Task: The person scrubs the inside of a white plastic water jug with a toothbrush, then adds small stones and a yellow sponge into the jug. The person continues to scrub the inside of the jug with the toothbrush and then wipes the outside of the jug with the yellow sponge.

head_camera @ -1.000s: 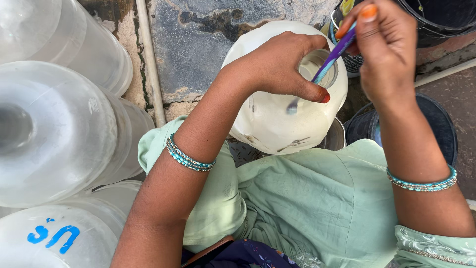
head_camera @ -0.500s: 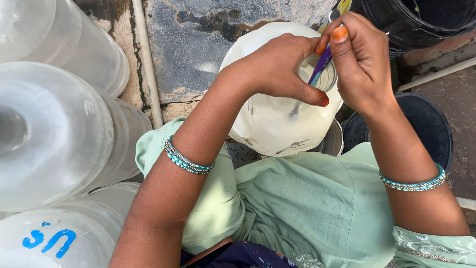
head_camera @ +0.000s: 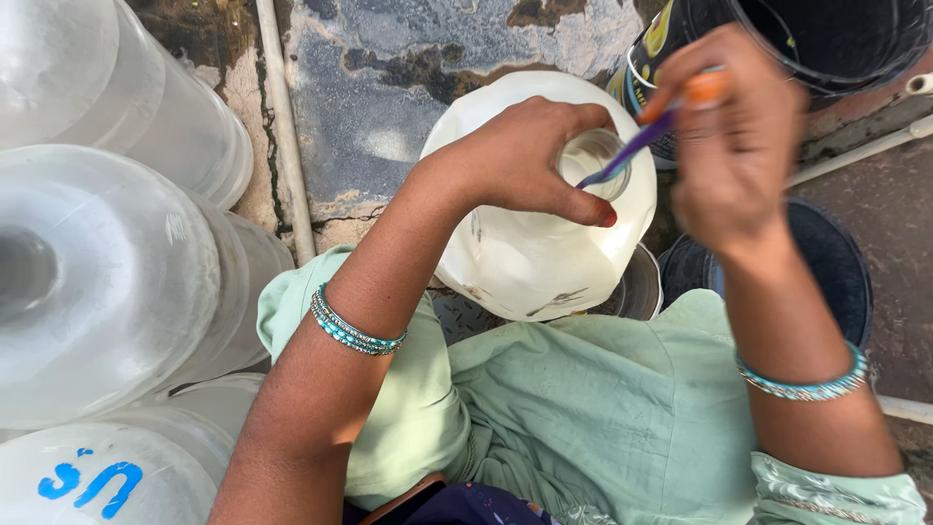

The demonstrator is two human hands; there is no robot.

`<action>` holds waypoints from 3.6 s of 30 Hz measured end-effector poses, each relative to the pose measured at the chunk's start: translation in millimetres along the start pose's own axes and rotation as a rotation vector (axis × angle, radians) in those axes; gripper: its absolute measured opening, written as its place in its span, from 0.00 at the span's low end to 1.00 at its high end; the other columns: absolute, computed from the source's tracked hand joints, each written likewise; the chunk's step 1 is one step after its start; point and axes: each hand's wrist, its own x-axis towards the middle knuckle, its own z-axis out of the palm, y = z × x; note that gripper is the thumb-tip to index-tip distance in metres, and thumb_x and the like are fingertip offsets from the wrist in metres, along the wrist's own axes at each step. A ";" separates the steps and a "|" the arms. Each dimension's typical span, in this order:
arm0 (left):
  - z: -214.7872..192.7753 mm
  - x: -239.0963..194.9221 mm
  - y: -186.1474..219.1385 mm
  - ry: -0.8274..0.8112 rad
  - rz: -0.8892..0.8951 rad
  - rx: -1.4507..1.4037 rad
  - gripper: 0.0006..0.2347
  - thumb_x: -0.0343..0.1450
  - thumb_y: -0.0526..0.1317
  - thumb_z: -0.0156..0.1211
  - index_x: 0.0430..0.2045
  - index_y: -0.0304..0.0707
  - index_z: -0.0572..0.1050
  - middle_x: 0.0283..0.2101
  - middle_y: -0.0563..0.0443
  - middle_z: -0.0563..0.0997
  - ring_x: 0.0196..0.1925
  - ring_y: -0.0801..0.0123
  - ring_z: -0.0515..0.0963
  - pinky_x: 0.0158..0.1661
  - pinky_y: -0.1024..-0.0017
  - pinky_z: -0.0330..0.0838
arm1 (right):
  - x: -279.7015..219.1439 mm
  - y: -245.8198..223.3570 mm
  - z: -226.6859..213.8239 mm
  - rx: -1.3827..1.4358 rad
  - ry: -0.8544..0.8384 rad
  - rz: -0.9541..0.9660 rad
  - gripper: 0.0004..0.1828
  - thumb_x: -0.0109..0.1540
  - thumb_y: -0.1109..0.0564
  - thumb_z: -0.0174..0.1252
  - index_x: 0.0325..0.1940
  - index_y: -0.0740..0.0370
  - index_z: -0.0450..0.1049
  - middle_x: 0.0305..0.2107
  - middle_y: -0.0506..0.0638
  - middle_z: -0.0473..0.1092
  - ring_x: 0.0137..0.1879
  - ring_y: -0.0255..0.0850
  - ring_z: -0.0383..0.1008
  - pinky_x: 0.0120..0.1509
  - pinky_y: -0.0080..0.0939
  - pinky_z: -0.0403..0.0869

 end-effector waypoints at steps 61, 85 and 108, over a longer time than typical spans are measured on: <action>-0.2 -4.0 -7.8 -0.041 0.058 -0.094 0.34 0.58 0.51 0.77 0.56 0.38 0.69 0.50 0.38 0.81 0.55 0.49 0.80 0.56 0.61 0.71 | -15.3 -17.9 -9.0 -0.182 0.046 0.115 0.20 0.82 0.51 0.46 0.45 0.67 0.74 0.35 0.53 0.71 0.35 0.36 0.67 0.41 0.32 0.64; -19.1 -25.5 14.1 -0.158 -0.018 -0.224 0.29 0.60 0.48 0.76 0.55 0.41 0.73 0.51 0.47 0.84 0.56 0.60 0.83 0.57 0.68 0.72 | -5.1 -53.5 -12.5 -0.129 0.013 0.078 0.19 0.81 0.52 0.49 0.43 0.66 0.74 0.35 0.52 0.72 0.38 0.41 0.68 0.44 0.38 0.65; -14.3 -25.8 11.1 -0.149 0.058 -0.235 0.31 0.61 0.54 0.76 0.56 0.42 0.73 0.52 0.45 0.83 0.57 0.56 0.82 0.58 0.65 0.73 | -26.4 -45.3 -26.1 -0.181 0.010 0.024 0.21 0.82 0.52 0.46 0.41 0.67 0.74 0.33 0.53 0.70 0.40 0.43 0.67 0.47 0.41 0.65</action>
